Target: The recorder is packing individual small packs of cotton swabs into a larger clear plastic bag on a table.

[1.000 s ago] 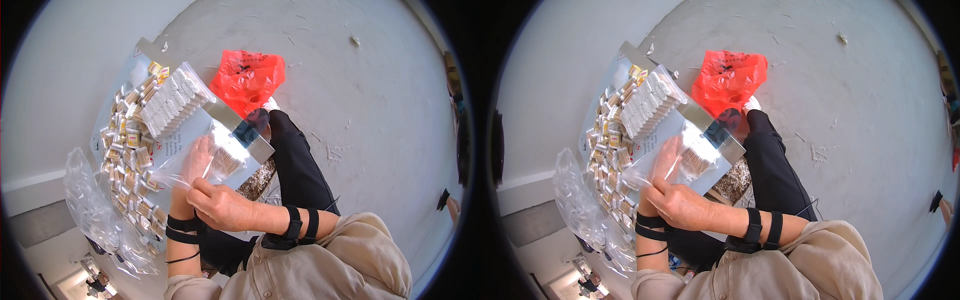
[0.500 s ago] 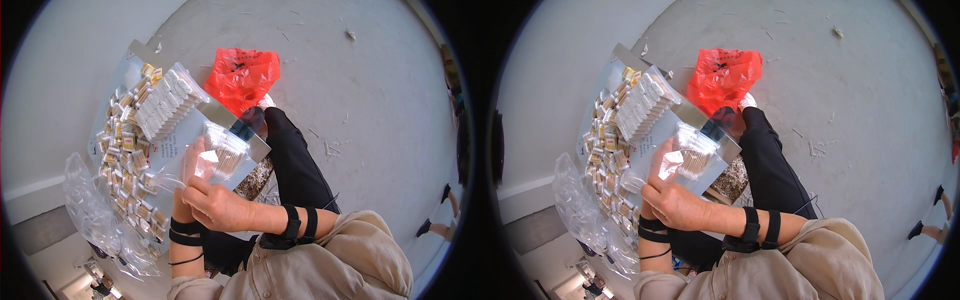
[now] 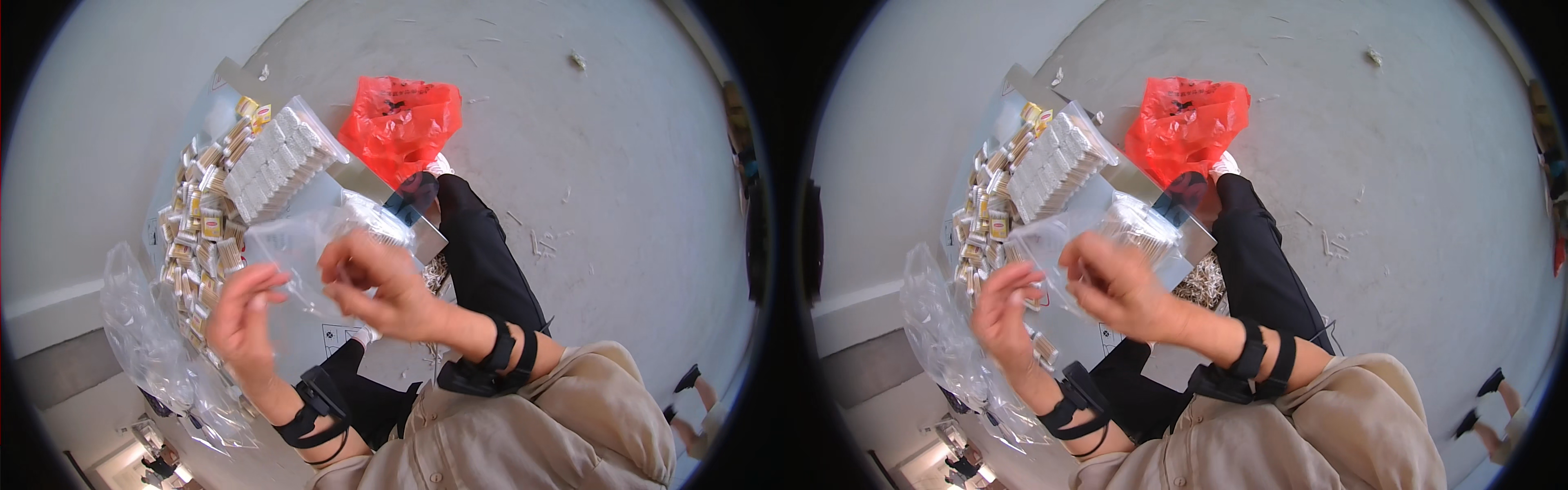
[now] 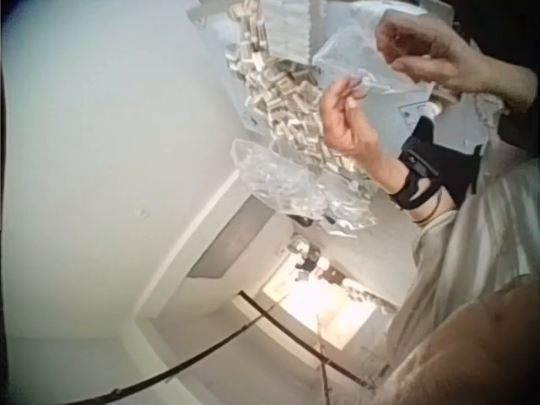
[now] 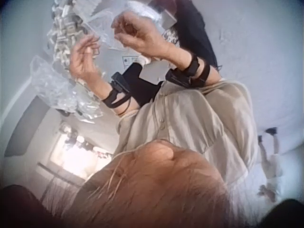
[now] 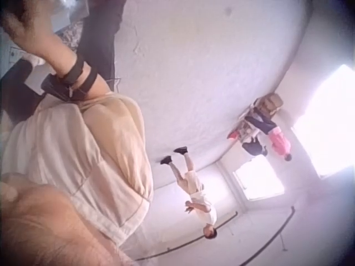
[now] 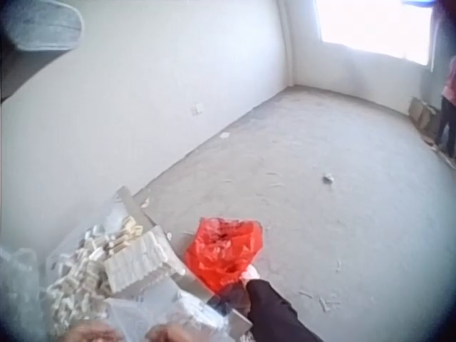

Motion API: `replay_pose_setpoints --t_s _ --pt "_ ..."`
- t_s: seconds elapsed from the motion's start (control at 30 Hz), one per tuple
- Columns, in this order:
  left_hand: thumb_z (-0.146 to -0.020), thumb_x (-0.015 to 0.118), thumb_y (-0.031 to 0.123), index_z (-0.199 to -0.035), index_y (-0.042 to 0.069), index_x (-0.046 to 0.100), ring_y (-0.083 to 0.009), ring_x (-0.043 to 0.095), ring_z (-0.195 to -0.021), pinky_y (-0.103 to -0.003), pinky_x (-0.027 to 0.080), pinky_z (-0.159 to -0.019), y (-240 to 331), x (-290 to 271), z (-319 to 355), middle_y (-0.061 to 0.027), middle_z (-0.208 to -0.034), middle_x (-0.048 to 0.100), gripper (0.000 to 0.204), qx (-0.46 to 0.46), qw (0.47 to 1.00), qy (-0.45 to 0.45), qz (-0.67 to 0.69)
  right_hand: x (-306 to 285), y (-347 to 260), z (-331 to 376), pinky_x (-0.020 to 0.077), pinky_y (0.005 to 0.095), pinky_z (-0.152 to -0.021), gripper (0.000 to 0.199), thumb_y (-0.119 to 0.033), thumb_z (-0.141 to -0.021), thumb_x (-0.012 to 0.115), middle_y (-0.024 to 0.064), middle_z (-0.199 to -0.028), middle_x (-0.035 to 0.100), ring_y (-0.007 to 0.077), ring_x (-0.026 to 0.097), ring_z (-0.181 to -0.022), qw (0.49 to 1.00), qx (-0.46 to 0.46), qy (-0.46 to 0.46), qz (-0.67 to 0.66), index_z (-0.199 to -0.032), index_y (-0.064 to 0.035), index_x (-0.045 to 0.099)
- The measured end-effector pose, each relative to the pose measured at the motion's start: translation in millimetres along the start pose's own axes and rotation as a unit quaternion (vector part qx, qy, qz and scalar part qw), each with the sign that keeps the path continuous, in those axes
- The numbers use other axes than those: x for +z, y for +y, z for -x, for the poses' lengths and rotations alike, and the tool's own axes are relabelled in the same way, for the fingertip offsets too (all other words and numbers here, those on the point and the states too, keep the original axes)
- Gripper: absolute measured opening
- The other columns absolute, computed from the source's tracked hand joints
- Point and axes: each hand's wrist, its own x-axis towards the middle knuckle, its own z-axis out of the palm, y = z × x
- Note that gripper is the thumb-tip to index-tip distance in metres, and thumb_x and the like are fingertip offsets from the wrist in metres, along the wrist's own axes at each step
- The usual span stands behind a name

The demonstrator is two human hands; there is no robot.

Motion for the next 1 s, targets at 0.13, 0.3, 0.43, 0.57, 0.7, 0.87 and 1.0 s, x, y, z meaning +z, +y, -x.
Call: replay_pose_setpoints --t_s 0.13,0.3,0.43,0.57,0.7,0.87,1.0 --pt "-0.072 0.067 0.008 -0.141 0.003 0.039 -0.0301 0.047 -0.127 -0.047 0.039 -0.102 -87 11 21 -0.0145 -0.135 0.051 0.074 0.112 0.952 0.227 0.17 -23 -8 -9 0.0399 0.0189 -0.049 0.04 0.007 -0.085 0.061 0.0052 -0.088 0.06 0.0065 0.055 -0.063 0.975 0.073 -0.002 -0.208 -0.121 -0.0022 0.045" --pt "-0.051 0.091 0.025 -0.15 0.005 0.018 -0.0302 0.034 -0.136 -0.044 0.025 -0.112 -106 62 -42 -0.0128 -0.148 0.034 0.125 -0.016 0.953 0.02 0.302 -56 -1 -17 0.0359 0.0182 -0.047 0.038 0.008 -0.083 0.063 0.0081 -0.087 0.063 0.0054 0.051 -0.059 0.974 0.117 -0.07 -0.181 -0.118 0.0027 0.051" --pt "-0.058 0.089 0.026 -0.144 0.006 0.037 -0.0266 0.035 -0.135 -0.041 0.028 -0.111 -107 65 -70 -0.012 -0.14 0.044 0.102 0.149 0.982 -0.003 0.115 -61 7 -30 0.0452 0.0232 -0.064 0.05 -0.007 -0.08 0.072 0.0116 -0.095 0.065 0.0095 0.057 -0.072 0.953 0.138 -0.15 -0.226 -0.124 0.003 0.05" --pt "-0.075 0.078 0.022 -0.111 0.003 0.065 -0.0247 0.052 -0.119 -0.038 0.038 -0.104 -76 76 -70 -0.0139 -0.129 0.056 0.043 0.067 0.994 0.013 0.083 -95 19 -17 0.031 0.041 -0.109 0.107 -0.025 -0.056 0.09 0.0165 -0.14 0.042 0.0257 0.038 -0.132 0.975 0.044 -0.211 -0.056 -0.145 -0.0036 0.034" --pt "-0.072 0.078 0.009 -0.109 0.004 0.065 -0.0236 0.054 -0.117 -0.036 0.038 -0.105 -84 88 -55 -0.014 -0.124 0.06 0.039 0.072 0.985 0.044 0.15 -82 45 5 0.0156 0.0444 -0.117 0.113 -0.027 -0.052 0.091 0.0109 -0.155 0.024 0.0301 0.016 -0.145 0.927 0.023 -0.164 0.338 -0.147 -0.0133 0.032" --pt "-0.07 0.079 0.008 -0.119 0.006 0.06 -0.0253 0.051 -0.121 -0.037 0.04 -0.103 -96 96 -52 -0.0136 -0.128 0.057 0.053 0.153 0.979 0.06 0.121 -83 84 4 0.0254 0.0464 -0.114 0.067 -0.018 -0.071 0.079 0.0154 -0.14 0.046 0.0346 0.032 -0.138 0.891 -0.051 -0.099 0.439 -0.132 -0.0065 0.051" --pt "-0.066 0.082 0.014 -0.122 0.009 0.054 -0.0314 0.042 -0.13 -0.044 0.036 -0.108 -84 93 -54 -0.0117 -0.13 0.053 0.063 0.135 0.991 0.011 -0.017 -79 80 0 0.0273 0.0495 -0.111 0.065 -0.023 -0.072 0.079 0.0115 -0.143 0.042 0.0347 0.03 -0.138 0.904 -0.028 -0.08 0.42 -0.131 -0.0129 0.054"
